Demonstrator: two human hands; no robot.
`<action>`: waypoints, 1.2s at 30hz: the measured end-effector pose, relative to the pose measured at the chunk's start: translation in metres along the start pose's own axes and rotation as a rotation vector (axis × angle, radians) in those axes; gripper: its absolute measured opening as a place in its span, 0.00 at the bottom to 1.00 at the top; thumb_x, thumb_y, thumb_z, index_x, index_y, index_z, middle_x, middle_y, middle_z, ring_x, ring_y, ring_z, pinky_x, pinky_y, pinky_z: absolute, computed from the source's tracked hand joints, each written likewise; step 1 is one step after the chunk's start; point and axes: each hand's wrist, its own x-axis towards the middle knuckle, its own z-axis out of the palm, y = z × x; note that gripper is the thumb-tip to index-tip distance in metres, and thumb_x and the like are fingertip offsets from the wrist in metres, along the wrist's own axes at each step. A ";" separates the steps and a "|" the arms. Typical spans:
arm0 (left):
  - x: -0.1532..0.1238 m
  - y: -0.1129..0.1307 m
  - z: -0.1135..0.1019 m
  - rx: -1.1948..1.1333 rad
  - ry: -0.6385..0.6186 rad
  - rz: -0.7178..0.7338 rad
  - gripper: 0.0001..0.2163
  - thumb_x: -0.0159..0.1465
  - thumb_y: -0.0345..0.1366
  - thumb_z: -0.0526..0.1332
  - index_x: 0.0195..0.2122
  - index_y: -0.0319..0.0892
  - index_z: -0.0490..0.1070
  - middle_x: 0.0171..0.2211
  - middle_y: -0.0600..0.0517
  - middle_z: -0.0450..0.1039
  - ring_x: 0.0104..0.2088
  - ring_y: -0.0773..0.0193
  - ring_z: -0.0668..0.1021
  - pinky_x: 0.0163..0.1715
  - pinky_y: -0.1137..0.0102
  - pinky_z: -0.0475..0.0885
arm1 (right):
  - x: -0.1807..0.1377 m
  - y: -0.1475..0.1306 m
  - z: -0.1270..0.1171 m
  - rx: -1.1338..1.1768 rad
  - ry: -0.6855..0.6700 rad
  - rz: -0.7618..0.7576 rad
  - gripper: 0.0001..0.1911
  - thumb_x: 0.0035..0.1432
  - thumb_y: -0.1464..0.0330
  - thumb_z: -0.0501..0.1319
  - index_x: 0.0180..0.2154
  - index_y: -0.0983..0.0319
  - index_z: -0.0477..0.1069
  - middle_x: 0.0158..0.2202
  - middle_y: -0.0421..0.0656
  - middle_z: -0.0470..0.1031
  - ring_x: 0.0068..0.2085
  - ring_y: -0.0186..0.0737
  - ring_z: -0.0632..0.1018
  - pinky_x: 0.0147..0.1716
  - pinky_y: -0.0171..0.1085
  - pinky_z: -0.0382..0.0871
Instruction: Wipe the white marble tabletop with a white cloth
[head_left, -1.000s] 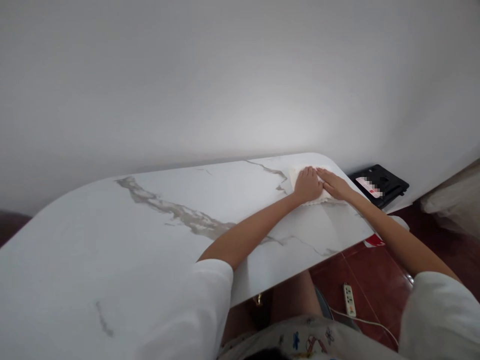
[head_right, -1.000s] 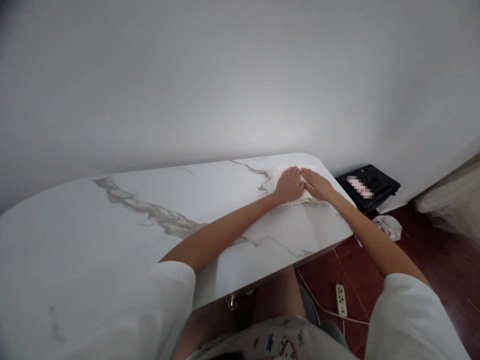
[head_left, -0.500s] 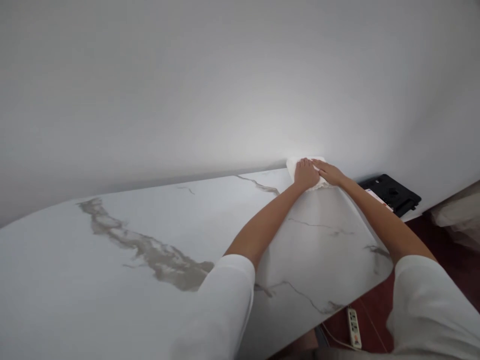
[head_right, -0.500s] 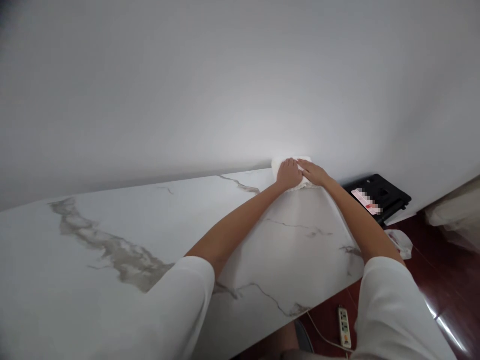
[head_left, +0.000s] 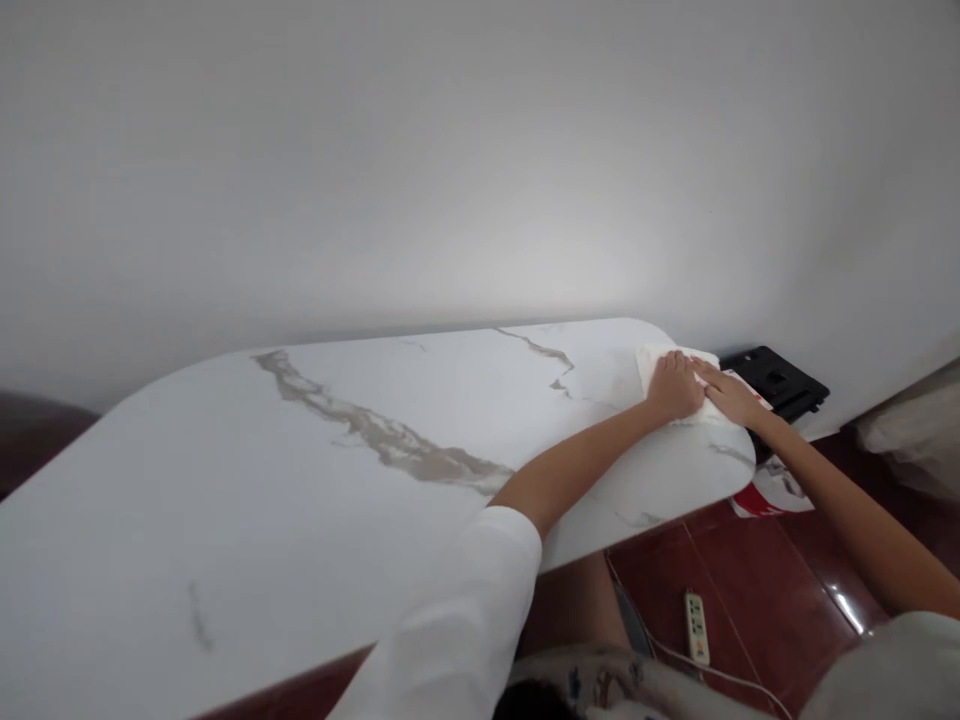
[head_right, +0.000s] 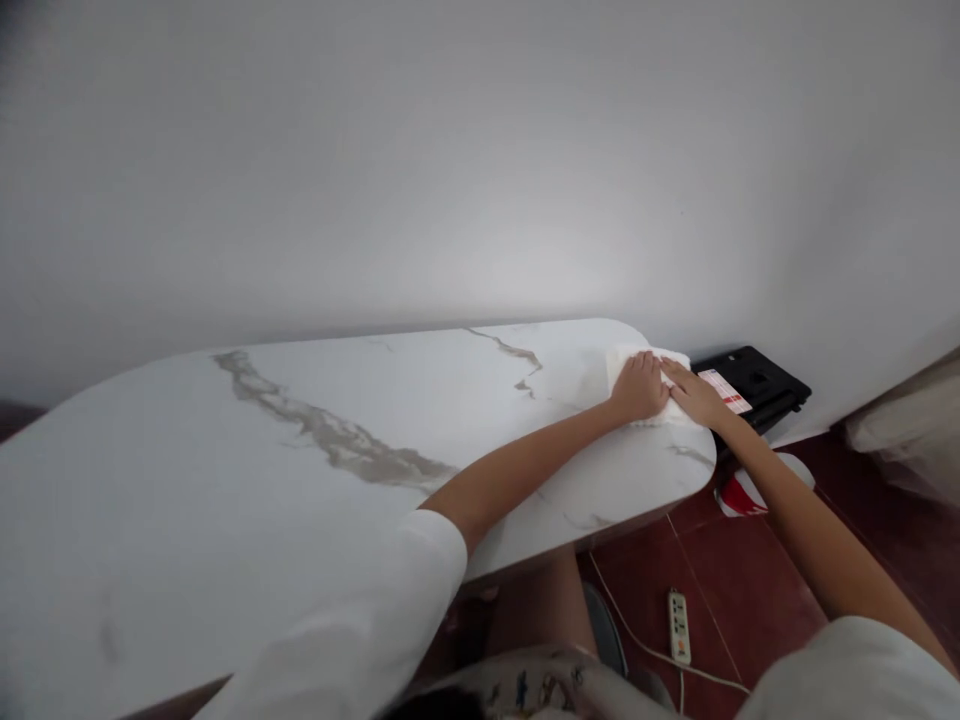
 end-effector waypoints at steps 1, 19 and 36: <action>-0.009 0.009 -0.005 -0.009 -0.003 0.025 0.24 0.63 0.38 0.50 0.55 0.23 0.61 0.55 0.32 0.63 0.56 0.47 0.65 0.55 0.58 0.58 | -0.016 -0.008 -0.004 -0.016 0.000 0.016 0.30 0.57 0.70 0.45 0.62 0.59 0.55 0.62 0.41 0.59 0.63 0.42 0.59 0.61 0.49 0.54; -0.305 -0.097 -0.218 0.127 -0.338 -0.115 0.27 0.66 0.39 0.41 0.62 0.25 0.52 0.63 0.36 0.51 0.64 0.54 0.54 0.62 0.59 0.52 | -0.048 -0.385 0.028 0.008 0.027 -0.209 0.30 0.56 0.68 0.49 0.58 0.79 0.59 0.60 0.58 0.60 0.62 0.53 0.60 0.61 0.48 0.52; -0.498 -0.289 -0.339 0.409 -0.303 -0.671 0.25 0.64 0.33 0.39 0.62 0.37 0.54 0.63 0.44 0.54 0.63 0.59 0.58 0.59 0.59 0.56 | 0.080 -0.651 0.095 0.205 -0.105 -0.593 0.32 0.59 0.65 0.50 0.58 0.84 0.54 0.60 0.65 0.57 0.61 0.57 0.60 0.59 0.48 0.51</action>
